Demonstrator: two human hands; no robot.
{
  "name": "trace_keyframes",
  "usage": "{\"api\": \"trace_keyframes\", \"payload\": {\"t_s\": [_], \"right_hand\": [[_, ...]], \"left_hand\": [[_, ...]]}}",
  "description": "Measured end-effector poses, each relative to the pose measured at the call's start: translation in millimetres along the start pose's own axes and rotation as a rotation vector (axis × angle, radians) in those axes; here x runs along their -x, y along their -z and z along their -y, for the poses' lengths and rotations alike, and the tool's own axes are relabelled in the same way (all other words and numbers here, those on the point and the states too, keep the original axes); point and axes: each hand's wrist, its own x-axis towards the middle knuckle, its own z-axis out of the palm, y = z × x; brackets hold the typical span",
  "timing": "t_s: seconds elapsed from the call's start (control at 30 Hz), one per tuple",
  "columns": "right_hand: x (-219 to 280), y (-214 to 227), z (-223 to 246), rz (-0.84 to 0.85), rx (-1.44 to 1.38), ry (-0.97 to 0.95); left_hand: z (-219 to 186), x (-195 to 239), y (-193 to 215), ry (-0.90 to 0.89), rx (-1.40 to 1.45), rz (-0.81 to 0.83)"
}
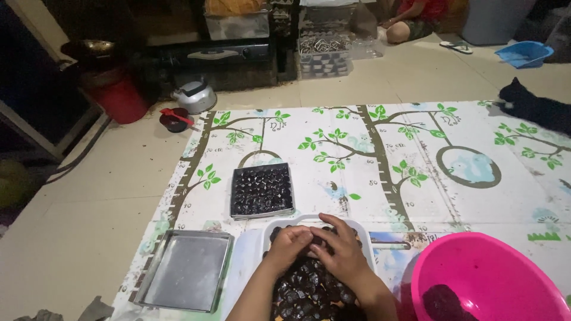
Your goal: Rolling small portions of dark dough into balls and arranging them in a tray
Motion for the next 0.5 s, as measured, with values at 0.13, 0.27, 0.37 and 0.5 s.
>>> {"api": "trace_keyframes", "payload": {"t_s": [0.13,0.27,0.37,0.5], "right_hand": [[3,-5,-9,-0.089,-0.025,-0.021],[3,-3,-8,-0.060,0.036,-0.024],[-5,6,6,-0.067,0.030,0.053],[-3,4,4,-0.064,-0.015,-0.003]], "left_hand": [[-10,4,-3,0.112,0.289,0.151],[-10,4,-5,0.098,0.174,0.108],[13,-5,5,-0.003,0.096,0.011],[2,-1,1,0.006,0.126,0.066]]}}
